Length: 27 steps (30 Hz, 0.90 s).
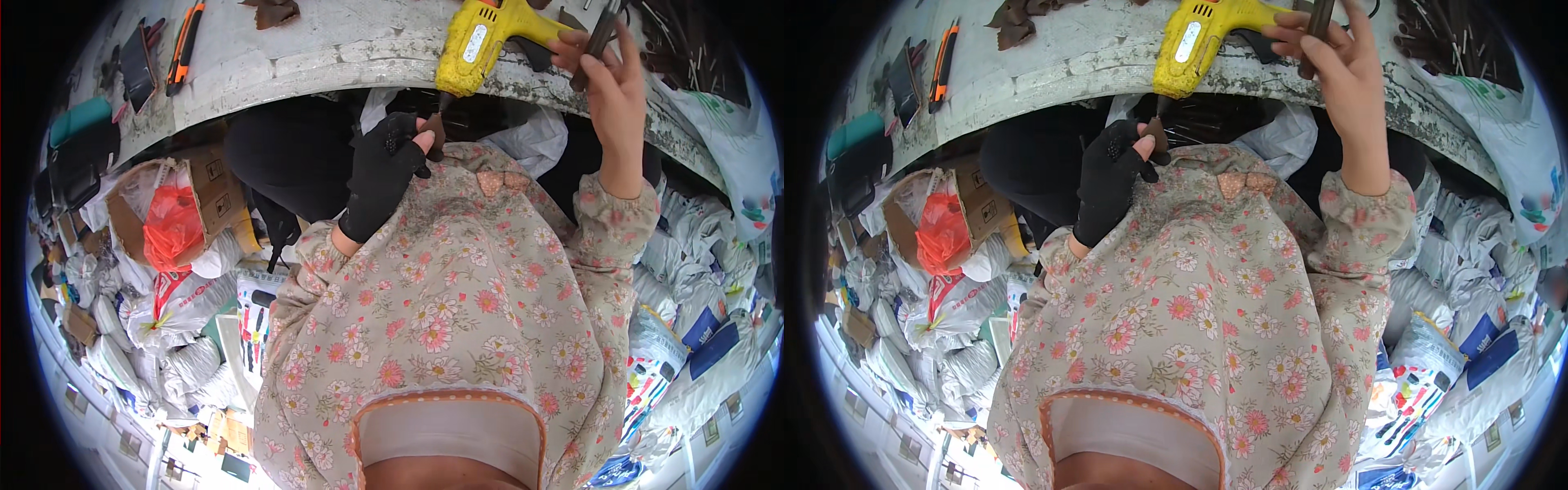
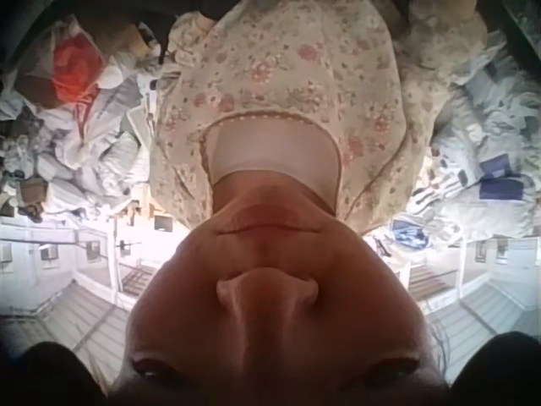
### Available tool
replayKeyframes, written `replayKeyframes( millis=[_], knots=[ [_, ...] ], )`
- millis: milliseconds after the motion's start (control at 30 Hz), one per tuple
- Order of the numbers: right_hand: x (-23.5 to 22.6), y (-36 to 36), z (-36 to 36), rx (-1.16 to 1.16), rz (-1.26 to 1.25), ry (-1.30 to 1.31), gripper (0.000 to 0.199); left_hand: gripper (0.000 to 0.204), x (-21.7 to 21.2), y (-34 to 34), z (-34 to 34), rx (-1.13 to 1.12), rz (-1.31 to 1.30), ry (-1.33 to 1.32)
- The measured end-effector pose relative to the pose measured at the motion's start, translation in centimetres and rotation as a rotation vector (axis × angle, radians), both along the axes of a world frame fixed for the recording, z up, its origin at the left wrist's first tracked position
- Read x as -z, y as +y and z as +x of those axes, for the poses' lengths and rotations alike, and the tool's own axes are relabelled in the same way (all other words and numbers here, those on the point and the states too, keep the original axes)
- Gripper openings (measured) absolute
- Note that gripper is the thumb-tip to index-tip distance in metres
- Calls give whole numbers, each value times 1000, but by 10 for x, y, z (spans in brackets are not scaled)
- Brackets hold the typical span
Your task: Assembling small plastic components onto thin rods at a workbench.
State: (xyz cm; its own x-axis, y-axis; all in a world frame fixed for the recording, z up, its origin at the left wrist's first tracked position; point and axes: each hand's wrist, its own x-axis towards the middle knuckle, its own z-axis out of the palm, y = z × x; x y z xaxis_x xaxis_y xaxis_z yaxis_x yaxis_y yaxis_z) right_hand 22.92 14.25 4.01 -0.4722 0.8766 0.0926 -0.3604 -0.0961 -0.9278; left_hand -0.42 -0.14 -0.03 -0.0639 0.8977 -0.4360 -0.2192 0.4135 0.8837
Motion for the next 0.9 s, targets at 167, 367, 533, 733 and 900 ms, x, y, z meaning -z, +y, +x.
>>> replayKeyframes(
  millis=[167,367,533,733,900],
  knots=[
    [-19,-11,-30,220,633,-1414,69,26,-4,2,1,-5,-3,-68],
    [-10,-7,-30,267,707,-1557,65,27,-7,8,6,-14,-16,-115],
    [-15,-4,-30,207,579,-1455,58,28,-5,4,7,-47,-37,-86],
    [-5,-7,-27,263,672,-1464,57,27,2,-4,5,-76,0,-15],
    [9,-30,-25,292,805,-986,34,24,-8,-1,-2,-121,25,-49]
  ],
)
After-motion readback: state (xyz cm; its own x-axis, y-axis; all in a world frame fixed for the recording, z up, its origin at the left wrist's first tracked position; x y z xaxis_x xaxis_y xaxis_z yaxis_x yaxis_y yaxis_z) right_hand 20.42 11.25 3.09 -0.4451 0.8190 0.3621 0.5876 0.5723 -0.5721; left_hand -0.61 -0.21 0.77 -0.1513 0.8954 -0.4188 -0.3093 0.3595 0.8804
